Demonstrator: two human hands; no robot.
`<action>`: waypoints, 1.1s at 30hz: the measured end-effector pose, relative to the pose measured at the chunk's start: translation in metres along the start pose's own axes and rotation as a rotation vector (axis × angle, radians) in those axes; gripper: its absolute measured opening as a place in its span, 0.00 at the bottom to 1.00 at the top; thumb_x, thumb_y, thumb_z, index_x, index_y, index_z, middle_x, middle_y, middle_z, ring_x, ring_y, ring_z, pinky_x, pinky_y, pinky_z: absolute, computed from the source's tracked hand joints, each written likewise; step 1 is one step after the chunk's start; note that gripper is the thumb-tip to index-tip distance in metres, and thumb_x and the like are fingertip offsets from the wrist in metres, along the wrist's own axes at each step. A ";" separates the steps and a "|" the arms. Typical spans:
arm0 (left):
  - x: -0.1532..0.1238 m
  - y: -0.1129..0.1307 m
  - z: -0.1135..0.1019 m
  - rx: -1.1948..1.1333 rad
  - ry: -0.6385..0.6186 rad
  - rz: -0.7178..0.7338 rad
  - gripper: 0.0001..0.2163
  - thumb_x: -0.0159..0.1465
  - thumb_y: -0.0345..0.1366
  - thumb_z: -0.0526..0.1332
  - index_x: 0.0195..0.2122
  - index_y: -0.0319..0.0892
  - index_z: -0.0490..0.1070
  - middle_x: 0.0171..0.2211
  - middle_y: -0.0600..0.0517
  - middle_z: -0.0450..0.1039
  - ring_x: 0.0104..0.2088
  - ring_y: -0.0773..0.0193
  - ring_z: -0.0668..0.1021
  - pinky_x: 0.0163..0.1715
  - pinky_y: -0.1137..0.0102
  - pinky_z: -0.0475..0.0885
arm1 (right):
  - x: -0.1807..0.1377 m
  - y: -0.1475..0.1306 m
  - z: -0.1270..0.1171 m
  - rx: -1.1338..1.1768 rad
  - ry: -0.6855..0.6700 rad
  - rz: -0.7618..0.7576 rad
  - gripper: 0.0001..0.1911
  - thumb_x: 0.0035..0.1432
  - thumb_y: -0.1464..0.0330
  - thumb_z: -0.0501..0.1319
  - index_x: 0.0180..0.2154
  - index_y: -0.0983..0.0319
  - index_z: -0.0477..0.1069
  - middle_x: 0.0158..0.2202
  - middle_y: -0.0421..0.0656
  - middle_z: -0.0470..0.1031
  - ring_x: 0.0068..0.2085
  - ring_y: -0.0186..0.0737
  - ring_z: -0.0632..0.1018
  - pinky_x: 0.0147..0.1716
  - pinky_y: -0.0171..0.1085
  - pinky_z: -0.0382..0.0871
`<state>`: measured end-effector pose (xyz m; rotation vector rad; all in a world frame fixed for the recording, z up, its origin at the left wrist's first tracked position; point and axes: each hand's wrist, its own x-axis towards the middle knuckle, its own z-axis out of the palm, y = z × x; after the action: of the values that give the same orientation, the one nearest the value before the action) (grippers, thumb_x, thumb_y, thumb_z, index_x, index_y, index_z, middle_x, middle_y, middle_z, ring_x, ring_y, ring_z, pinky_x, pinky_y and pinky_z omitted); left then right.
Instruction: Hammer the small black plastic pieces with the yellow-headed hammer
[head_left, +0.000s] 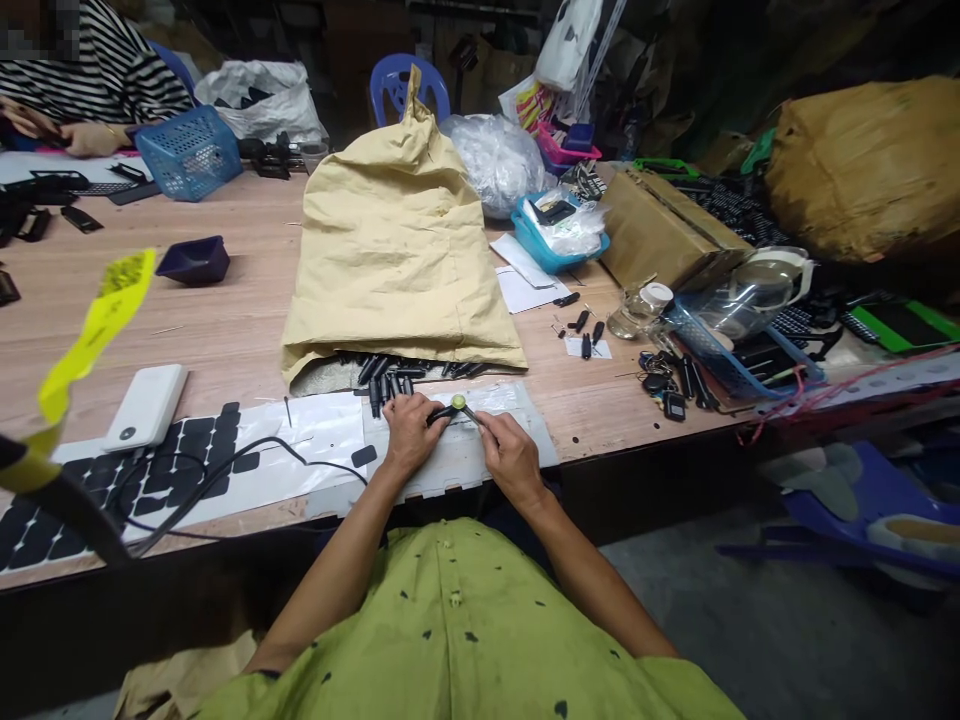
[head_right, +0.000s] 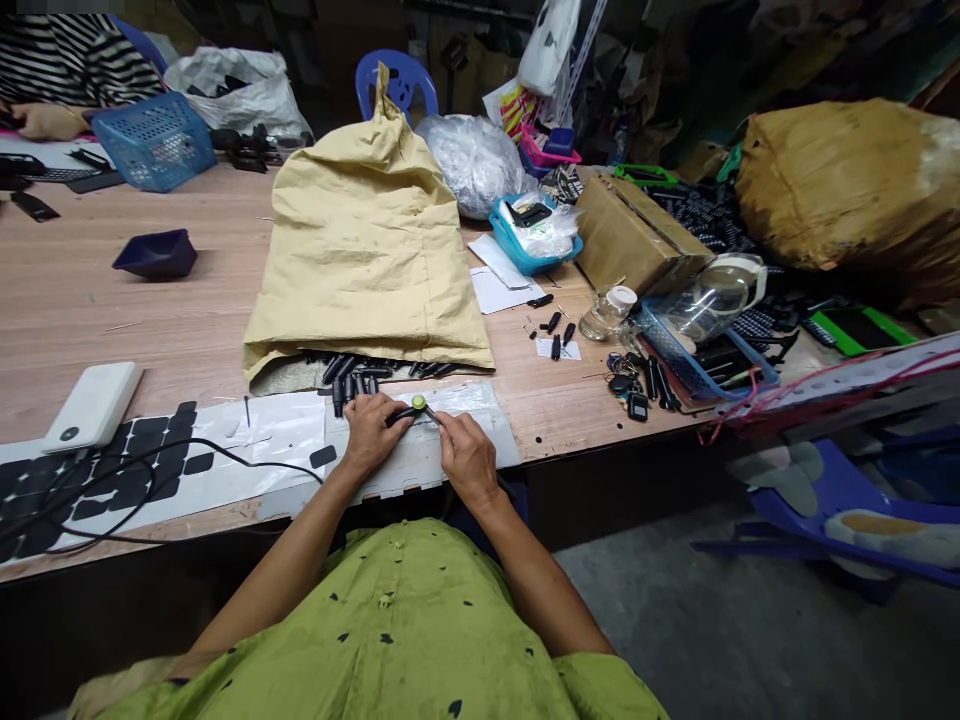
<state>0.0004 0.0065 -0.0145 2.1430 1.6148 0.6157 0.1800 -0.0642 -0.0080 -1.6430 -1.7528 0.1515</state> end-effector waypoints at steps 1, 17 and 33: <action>0.000 0.001 0.000 0.002 -0.003 -0.006 0.07 0.64 0.40 0.65 0.41 0.49 0.82 0.39 0.47 0.79 0.47 0.48 0.72 0.53 0.52 0.59 | 0.001 -0.001 -0.001 0.004 -0.005 0.003 0.18 0.67 0.72 0.54 0.50 0.56 0.80 0.40 0.44 0.81 0.41 0.39 0.81 0.42 0.35 0.76; 0.000 0.004 0.006 -0.018 0.033 -0.015 0.06 0.63 0.39 0.66 0.40 0.50 0.81 0.39 0.47 0.78 0.48 0.47 0.71 0.52 0.52 0.60 | 0.014 0.012 0.005 -0.071 0.052 -0.003 0.17 0.68 0.71 0.54 0.50 0.56 0.79 0.40 0.45 0.79 0.43 0.41 0.78 0.43 0.36 0.72; -0.038 0.003 -0.011 -0.046 -0.062 0.322 0.09 0.67 0.41 0.61 0.43 0.47 0.79 0.50 0.45 0.76 0.52 0.49 0.72 0.54 0.53 0.64 | 0.024 0.036 0.021 -0.430 0.050 0.011 0.15 0.66 0.72 0.58 0.49 0.57 0.79 0.37 0.46 0.72 0.39 0.45 0.68 0.36 0.40 0.57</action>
<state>-0.0126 -0.0303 -0.0085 2.3827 1.2203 0.6657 0.1998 -0.0279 -0.0332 -1.9359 -1.8250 -0.2792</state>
